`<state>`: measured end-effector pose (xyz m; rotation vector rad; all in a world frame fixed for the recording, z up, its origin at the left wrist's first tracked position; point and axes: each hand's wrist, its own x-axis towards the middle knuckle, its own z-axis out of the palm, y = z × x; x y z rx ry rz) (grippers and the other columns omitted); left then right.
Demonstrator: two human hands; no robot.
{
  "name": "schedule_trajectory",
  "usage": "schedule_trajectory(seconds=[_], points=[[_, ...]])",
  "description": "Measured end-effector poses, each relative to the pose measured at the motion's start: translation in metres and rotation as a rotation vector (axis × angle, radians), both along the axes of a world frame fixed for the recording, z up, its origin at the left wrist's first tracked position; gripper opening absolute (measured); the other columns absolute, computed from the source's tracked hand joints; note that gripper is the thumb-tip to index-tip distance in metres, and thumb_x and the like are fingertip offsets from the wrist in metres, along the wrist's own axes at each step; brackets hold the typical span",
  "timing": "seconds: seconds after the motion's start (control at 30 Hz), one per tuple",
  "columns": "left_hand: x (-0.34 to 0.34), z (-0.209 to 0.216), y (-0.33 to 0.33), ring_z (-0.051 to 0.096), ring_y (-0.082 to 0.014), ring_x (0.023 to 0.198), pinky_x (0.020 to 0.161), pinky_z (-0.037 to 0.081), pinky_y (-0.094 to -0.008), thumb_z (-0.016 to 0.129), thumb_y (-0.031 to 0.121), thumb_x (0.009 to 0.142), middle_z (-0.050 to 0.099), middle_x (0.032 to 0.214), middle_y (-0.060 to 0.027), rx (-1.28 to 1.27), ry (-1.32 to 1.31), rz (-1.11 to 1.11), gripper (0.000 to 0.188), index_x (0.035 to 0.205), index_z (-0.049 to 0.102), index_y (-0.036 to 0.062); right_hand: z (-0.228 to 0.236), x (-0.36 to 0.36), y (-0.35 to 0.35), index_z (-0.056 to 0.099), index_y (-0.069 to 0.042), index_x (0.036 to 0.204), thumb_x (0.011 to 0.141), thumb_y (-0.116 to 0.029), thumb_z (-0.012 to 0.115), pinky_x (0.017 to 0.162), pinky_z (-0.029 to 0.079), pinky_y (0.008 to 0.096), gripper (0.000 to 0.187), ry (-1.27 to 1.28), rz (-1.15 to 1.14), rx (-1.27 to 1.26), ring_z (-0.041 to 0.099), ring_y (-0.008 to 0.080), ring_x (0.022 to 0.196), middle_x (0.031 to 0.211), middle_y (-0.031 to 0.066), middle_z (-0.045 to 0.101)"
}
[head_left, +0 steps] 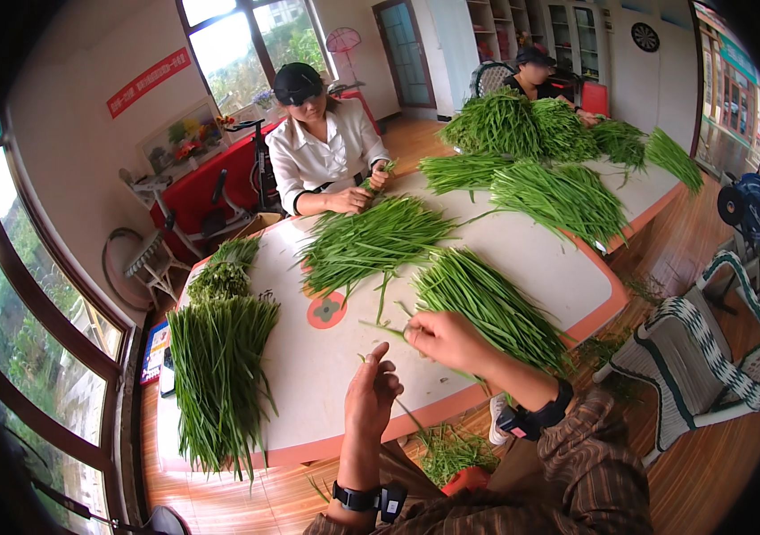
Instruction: The person cleans green chives by hand, picking through large bundles to remove individual leaves and placing them into sorted piles on a table.
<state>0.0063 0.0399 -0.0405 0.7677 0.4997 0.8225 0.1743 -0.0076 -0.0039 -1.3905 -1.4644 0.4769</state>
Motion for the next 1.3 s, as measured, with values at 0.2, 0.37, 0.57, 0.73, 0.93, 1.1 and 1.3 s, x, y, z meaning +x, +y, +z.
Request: schedule_trajectory(seconds=[0.2, 0.37, 0.57, 0.73, 0.93, 1.1, 1.3], points=[[-0.01, -0.002, 0.007, 0.051, -0.0226, 0.099, 0.086, 0.042, -0.0358, 0.042, 0.026, 0.092, 0.052, 0.11, -0.0131, 0.126, 0.007, 0.036, 0.038, 0.118, 0.045, -0.0022, -0.026, -0.034, -0.014, 0.057, 0.001, 0.085, 0.083, -0.014, 0.056, 0.049, 0.042, 0.0288, 0.015, -0.009, 0.059, -0.075, 0.054, 0.0148, 0.052, 0.06, 0.0089, 0.058], [-0.019, -0.008, 0.018, 0.054, -0.0281, 0.095, 0.088, 0.039, -0.0409, 0.042, 0.025, 0.091, 0.058, 0.094, -0.0095, 0.068, -0.21, -0.075, 0.025, 0.098, 0.051, 0.0028, -0.017, -0.033, -0.02, 0.059, 0.0, 0.082, 0.081, -0.021, 0.057, 0.056, 0.045, 0.0341, 0.021, -0.143, 0.248, -0.2, 0.059, 0.0264, 0.058, 0.064, 0.0144, 0.06], [-0.037, 0.016, 0.013, 0.026, -0.0065, 0.045, 0.04, 0.025, -0.021, 0.038, 0.031, 0.093, 0.034, 0.06, 0.0024, -0.036, -0.08, -0.055, 0.026, 0.102, 0.048, 0.0087, -0.02, 0.017, 0.014, 0.062, -0.005, 0.074, 0.075, -0.025, 0.06, 0.059, 0.048, 0.0368, 0.019, -0.337, -0.18, -0.182, 0.061, 0.0301, 0.065, 0.07, 0.0148, 0.062], [-0.02, 0.01, 0.005, 0.024, -0.0057, 0.044, 0.04, 0.022, -0.0201, 0.041, 0.03, 0.092, 0.034, 0.059, 0.0027, -0.005, 0.009, -0.109, 0.026, 0.104, 0.048, 0.0071, -0.041, 0.04, 0.058, 0.066, -0.007, 0.079, 0.074, -0.025, 0.057, 0.066, 0.049, 0.0404, 0.021, -0.646, -0.323, -0.437, 0.061, 0.0298, 0.073, 0.076, 0.0143, 0.063], [-0.013, 0.004, -0.001, 0.021, -0.0058, 0.043, 0.039, 0.019, -0.0201, 0.04, 0.028, 0.092, 0.029, 0.056, 0.004, -0.037, 0.044, -0.144, 0.027, 0.103, 0.049, 0.0054, -0.04, 0.025, 0.088, 0.065, -0.005, 0.081, 0.074, -0.019, 0.057, 0.069, 0.05, 0.0384, 0.018, -0.671, -0.348, -0.536, 0.062, 0.0295, 0.081, 0.084, 0.0149, 0.064], [-0.016, 0.002, -0.001, 0.021, -0.0059, 0.043, 0.039, 0.019, -0.0202, 0.04, 0.027, 0.092, 0.029, 0.055, 0.0039, -0.037, 0.078, -0.133, 0.026, 0.103, 0.049, 0.0046, -0.047, 0.022, 0.103, 0.066, -0.007, 0.084, 0.076, -0.009, 0.053, 0.068, 0.051, 0.037, 0.015, -0.745, -0.384, -0.575, 0.063, 0.026, 0.083, 0.086, 0.0125, 0.065], [-0.021, -0.003, -0.001, 0.021, -0.006, 0.043, 0.039, 0.019, -0.0203, 0.041, 0.026, 0.092, 0.03, 0.055, 0.0039, -0.06, 0.068, -0.132, 0.026, 0.103, 0.049, 0.0038, -0.045, 0.03, 0.098, 0.066, -0.005, 0.083, 0.075, -0.012, 0.052, 0.069, 0.051, 0.0373, 0.017, -0.684, -0.343, -0.601, 0.063, 0.0286, 0.083, 0.086, 0.0149, 0.064]])
